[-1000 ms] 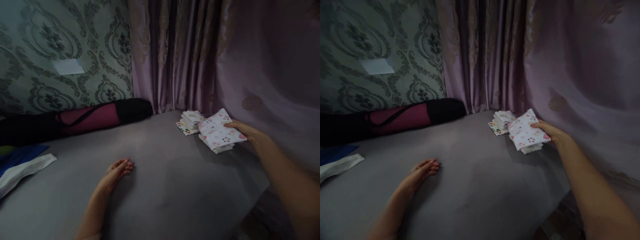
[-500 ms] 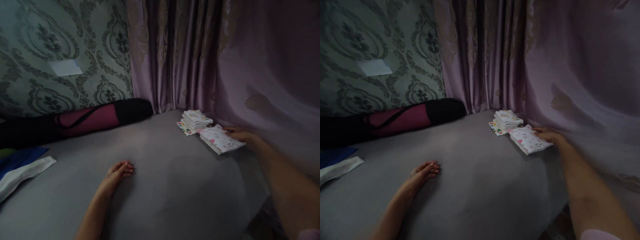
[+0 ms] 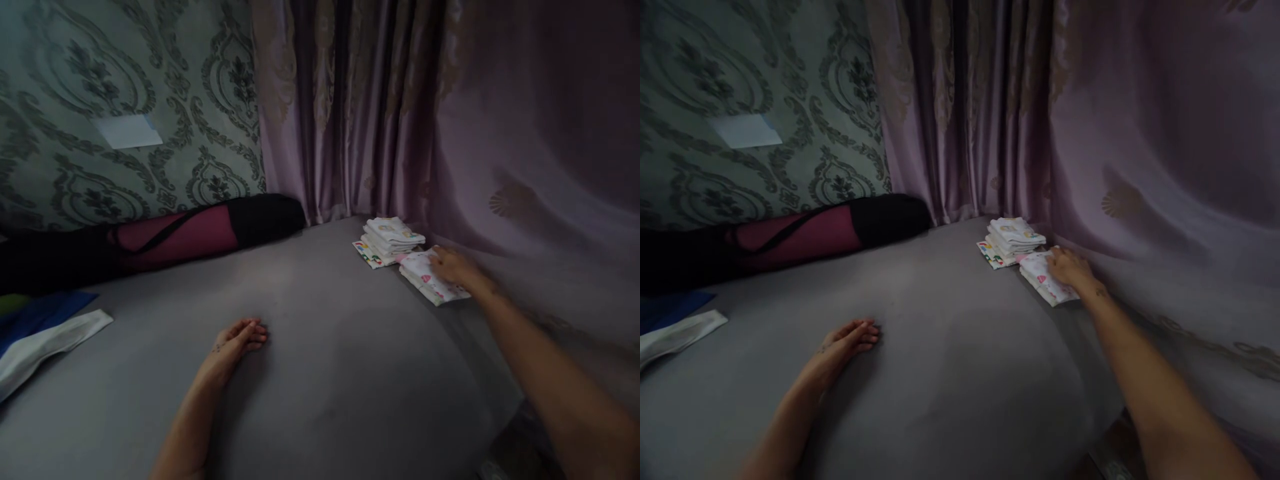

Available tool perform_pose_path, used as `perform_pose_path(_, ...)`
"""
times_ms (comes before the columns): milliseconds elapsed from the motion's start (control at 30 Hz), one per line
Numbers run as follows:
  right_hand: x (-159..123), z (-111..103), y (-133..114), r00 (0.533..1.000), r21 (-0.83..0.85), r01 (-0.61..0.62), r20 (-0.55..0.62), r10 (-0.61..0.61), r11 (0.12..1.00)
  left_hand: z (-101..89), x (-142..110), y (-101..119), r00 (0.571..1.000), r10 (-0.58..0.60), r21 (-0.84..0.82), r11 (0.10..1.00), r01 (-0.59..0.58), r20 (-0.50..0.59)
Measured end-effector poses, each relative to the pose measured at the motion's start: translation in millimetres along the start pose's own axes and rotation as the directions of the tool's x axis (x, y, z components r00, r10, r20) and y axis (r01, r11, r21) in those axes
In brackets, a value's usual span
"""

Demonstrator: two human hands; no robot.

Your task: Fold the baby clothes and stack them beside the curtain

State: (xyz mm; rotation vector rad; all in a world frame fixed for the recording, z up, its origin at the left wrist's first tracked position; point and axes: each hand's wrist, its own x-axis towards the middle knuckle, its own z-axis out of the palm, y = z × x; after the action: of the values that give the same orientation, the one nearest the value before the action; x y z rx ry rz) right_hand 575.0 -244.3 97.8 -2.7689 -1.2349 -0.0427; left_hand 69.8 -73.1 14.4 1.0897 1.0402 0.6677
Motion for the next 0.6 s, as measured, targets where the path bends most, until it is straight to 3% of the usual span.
perform_pose_path(167,-7.1,14.5,-19.1,0.988,0.037,-0.091,0.126,0.085,0.995,1.5,-1.6,-0.3,1.000,0.007,-0.023,1.000,-0.007,-0.002)
perform_pose_path(433,-8.4,27.7,-18.1,0.981,0.053,-0.164,0.119,0.157,0.985,3.3,-2.4,-1.6,1.000,0.023,-0.024,0.999,-0.023,-0.001)
perform_pose_path(600,-4.7,34.6,-13.0,0.986,0.053,-0.148,0.085,0.143,0.988,4.6,1.4,-5.0,0.999,0.048,-0.014,0.999,-0.049,-0.010)
